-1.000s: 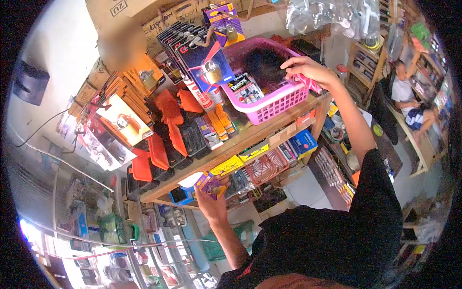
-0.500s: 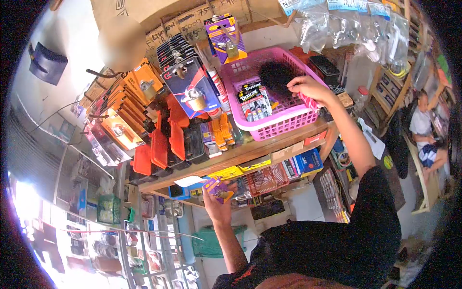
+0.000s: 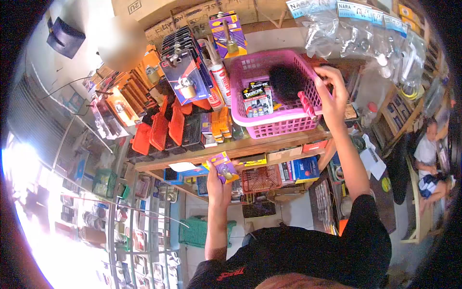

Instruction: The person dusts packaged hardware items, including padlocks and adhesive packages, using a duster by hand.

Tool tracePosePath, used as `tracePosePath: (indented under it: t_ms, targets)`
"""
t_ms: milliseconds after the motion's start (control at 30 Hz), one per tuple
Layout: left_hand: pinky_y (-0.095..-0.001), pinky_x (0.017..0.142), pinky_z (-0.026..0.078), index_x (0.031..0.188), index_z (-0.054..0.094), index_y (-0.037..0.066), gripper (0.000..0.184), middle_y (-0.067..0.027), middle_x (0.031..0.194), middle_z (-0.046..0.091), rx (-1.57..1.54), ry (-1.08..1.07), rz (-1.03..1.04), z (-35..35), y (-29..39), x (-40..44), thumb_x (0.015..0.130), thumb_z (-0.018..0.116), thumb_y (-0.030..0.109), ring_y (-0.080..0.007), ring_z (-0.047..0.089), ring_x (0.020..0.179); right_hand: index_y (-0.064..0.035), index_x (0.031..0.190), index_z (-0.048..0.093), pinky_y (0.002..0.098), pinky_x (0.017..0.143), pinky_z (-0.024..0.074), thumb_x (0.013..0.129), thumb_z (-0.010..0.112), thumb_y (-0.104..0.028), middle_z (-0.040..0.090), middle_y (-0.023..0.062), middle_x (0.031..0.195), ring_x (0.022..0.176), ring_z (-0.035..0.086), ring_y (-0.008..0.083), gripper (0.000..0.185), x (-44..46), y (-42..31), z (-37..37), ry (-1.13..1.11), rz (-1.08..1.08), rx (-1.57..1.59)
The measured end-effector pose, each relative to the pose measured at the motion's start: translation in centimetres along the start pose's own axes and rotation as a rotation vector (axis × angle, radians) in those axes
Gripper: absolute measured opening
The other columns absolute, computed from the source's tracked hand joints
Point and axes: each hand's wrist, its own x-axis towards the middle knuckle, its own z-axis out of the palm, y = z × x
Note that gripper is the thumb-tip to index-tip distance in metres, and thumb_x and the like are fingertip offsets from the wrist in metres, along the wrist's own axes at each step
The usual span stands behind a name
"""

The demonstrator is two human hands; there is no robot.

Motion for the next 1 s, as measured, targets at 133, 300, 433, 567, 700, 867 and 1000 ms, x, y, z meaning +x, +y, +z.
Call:
tracePosePath:
  t_ms: [133, 300, 433, 567, 700, 867, 1000]
  targets:
    - [-0.0411, 0.084, 0.051, 0.122, 0.046, 0.004, 0.051, -0.0168, 0.100, 0.065, 0.029, 0.003, 0.071, 2.5, 1.5, 0.4, 0.103, 0.021, 0.044, -0.0289, 0.064, 0.093, -0.0035, 0.100, 0.063, 0.0276, 0.067, 0.0471, 0.089, 0.061, -0.017, 0.065, 0.0073, 0.084, 0.073, 0.061, 0.0145, 0.017, -3.0, -5.7, -0.2, -0.265, 0.085, 0.211]
    - [-0.0386, 0.089, 0.049, 0.120, 0.051, -0.002, 0.052, -0.0174, 0.108, 0.063, 0.055, -0.090, 0.169, 9.8, 4.0, 0.0, 0.103, 0.026, 0.041, -0.0271, 0.063, 0.099, -0.0077, 0.104, 0.062, 0.0321, 0.058, 0.0479, 0.091, 0.058, -0.037, 0.065, 0.0092, 0.072, 0.061, 0.063, 0.0194, 0.032, -5.6, -9.9, 2.7, -0.841, 0.348, 0.210]
    - [-0.0376, 0.095, 0.045, 0.126, 0.045, -0.003, 0.050, -0.0183, 0.118, 0.060, 0.178, -0.250, 0.407, 13.1, 5.1, 0.6, 0.103, 0.029, 0.037, -0.0257, 0.058, 0.110, -0.0042, 0.094, 0.061, 0.0340, 0.056, 0.0461, 0.092, 0.057, -0.033, 0.060, 0.0119, 0.067, 0.060, 0.062, 0.0216, 0.029, -4.9, -11.4, 4.5, -0.699, 0.235, 0.333]
    - [-0.0260, 0.075, 0.044, 0.108, 0.051, 0.006, 0.028, -0.0014, 0.094, 0.055, 0.261, -0.195, 0.605, 15.9, 7.9, 0.7, 0.103, 0.037, 0.030, -0.0084, 0.052, 0.082, 0.0008, 0.081, 0.056, 0.0240, 0.048, 0.0290, 0.095, 0.053, -0.019, 0.046, -0.0027, 0.062, 0.057, 0.038, 0.0020, 0.024, -2.1, -12.8, 4.8, -0.601, 0.295, 0.348]
    - [-0.0221, 0.069, 0.039, 0.097, 0.050, 0.005, 0.024, 0.0000, 0.086, 0.050, 0.577, -0.251, 0.850, 17.2, 10.6, 1.5, 0.103, 0.038, 0.024, -0.0039, 0.043, 0.077, 0.0011, 0.086, 0.058, 0.0263, 0.045, 0.0354, 0.093, 0.056, -0.015, 0.049, 0.0039, 0.057, 0.054, 0.043, 0.0038, 0.017, 0.6, -13.0, 5.8, -0.343, 0.099, 0.323]
    - [-0.0204, 0.043, 0.030, 0.105, 0.044, 0.006, 0.024, -0.0008, 0.077, 0.047, 0.430, -0.496, 0.405, 19.4, 12.5, -0.7, 0.103, 0.035, 0.028, -0.0053, 0.039, 0.051, 0.0024, 0.090, 0.060, 0.0189, 0.049, 0.0347, 0.095, 0.055, -0.015, 0.052, -0.0051, 0.068, 0.060, 0.043, -0.0010, 0.019, 3.5, -13.4, 6.2, -0.170, 0.127, 0.477]
    - [-0.0204, 0.040, 0.025, 0.101, 0.044, 0.007, 0.023, 0.0006, 0.070, 0.043, 0.311, -0.534, 0.474, 19.6, 12.6, 0.0, 0.103, 0.035, 0.028, -0.0037, 0.033, 0.046, 0.0023, 0.090, 0.060, 0.0190, 0.050, 0.0349, 0.095, 0.055, -0.015, 0.051, -0.0054, 0.068, 0.061, 0.042, -0.0010, 0.019, 4.2, -14.7, 6.0, -0.211, 0.182, 0.509]
